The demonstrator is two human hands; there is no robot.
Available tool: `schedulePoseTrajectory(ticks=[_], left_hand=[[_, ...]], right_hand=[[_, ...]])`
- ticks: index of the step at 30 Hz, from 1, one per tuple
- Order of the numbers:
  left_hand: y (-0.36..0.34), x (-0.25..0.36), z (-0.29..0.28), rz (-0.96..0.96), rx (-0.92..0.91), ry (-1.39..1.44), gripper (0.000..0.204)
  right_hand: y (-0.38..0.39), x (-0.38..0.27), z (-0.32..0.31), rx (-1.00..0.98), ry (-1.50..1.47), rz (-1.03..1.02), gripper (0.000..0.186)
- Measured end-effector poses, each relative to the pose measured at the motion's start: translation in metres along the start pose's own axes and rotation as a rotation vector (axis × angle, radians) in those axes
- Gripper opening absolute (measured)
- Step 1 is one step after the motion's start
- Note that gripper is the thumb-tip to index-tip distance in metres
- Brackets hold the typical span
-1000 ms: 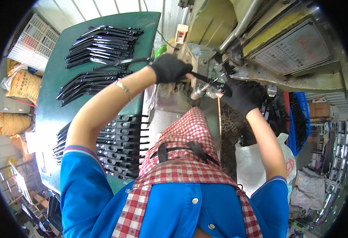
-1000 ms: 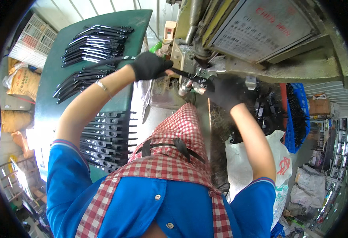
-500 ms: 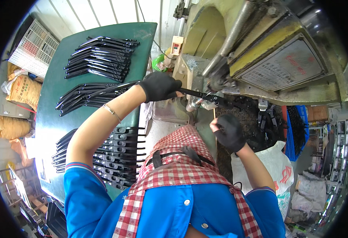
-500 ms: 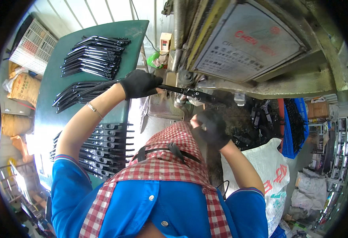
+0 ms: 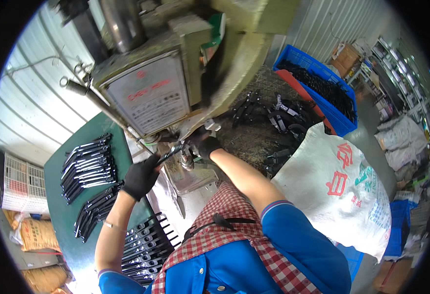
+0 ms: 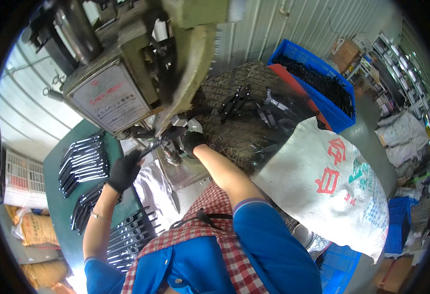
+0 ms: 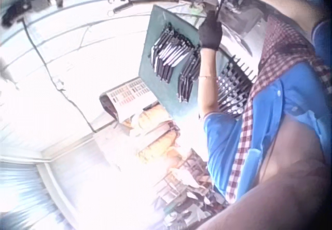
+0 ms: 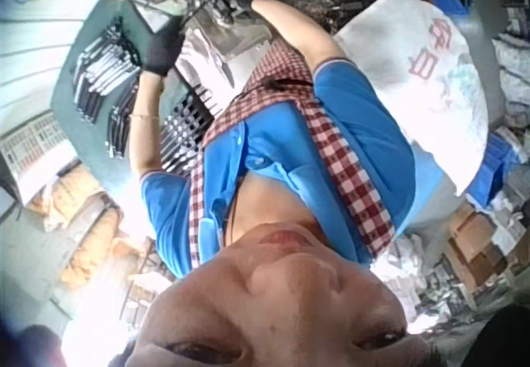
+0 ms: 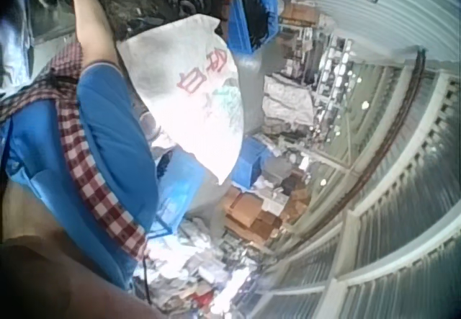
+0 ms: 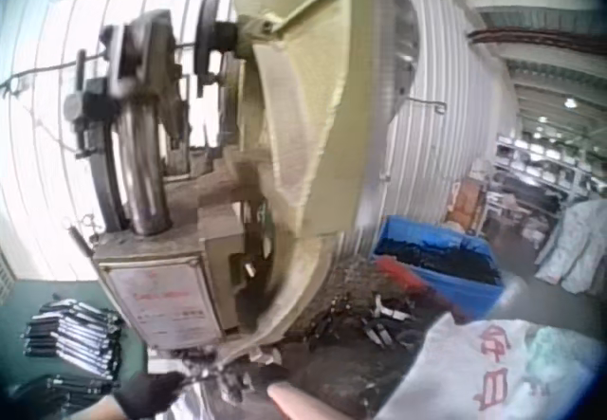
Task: The person repeatedly picks up black metal rods from a green table, grinds them against a bench grinder, and places them into a blue basket. The process is continuous and repetitive throughout the clip.
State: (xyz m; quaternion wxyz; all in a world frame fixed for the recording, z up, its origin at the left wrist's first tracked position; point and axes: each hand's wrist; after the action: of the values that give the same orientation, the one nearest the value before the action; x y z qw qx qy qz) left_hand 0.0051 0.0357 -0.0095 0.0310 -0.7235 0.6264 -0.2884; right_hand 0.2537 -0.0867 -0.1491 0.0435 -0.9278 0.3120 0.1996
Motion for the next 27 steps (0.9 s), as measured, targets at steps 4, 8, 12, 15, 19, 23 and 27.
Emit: schedulePoseTrajectory(ticks=[4, 8, 12, 15, 19, 23, 27], left_hand=[[0.052, -0.001, -0.026, -0.042, -0.265, -0.195, 0.025], [0.134, -0.007, -0.05, -0.163, -0.19, -0.193, 0.022], [0.212, -0.041, -0.052, -0.341, -0.36, -0.409, 0.022], [0.253, -0.042, -0.051, -0.632, -0.459, -0.364, 0.021], [0.265, -0.023, -0.069, -0.626, -0.384, -0.428, 0.016], [0.314, -0.024, -0.065, -0.763, -0.339, -0.469, 0.018], [0.354, -0.037, -0.053, -0.637, -0.226, -0.557, 0.019]], right_hand=[[-0.001, 0.001, -0.004, 0.147, -0.134, 0.061, 0.04], [-0.011, 0.007, 0.022, 0.634, -0.582, -0.02, 0.024], [-0.018, 0.018, 0.015, 0.264, -0.432, 0.011, 0.033], [-0.024, 0.042, 0.042, 0.059, -0.227, -0.055, 0.035], [-0.027, 0.063, 0.043, 0.124, -0.085, -0.152, 0.035], [-0.019, 0.044, 0.023, -0.007, -0.142, -0.206, 0.029], [-0.034, 0.085, 0.05, 0.192, -0.45, -0.283, 0.02]])
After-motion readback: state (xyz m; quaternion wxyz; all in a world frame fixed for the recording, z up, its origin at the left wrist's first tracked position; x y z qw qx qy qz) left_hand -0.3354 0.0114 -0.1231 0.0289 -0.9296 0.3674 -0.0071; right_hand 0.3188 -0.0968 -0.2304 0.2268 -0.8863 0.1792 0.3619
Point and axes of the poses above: each hand's wrist, its own y-axis away from the middle knuckle, its own z-axis out of the palm, x = y × z, and after that the axes turned 8 degrees about x, right-handed
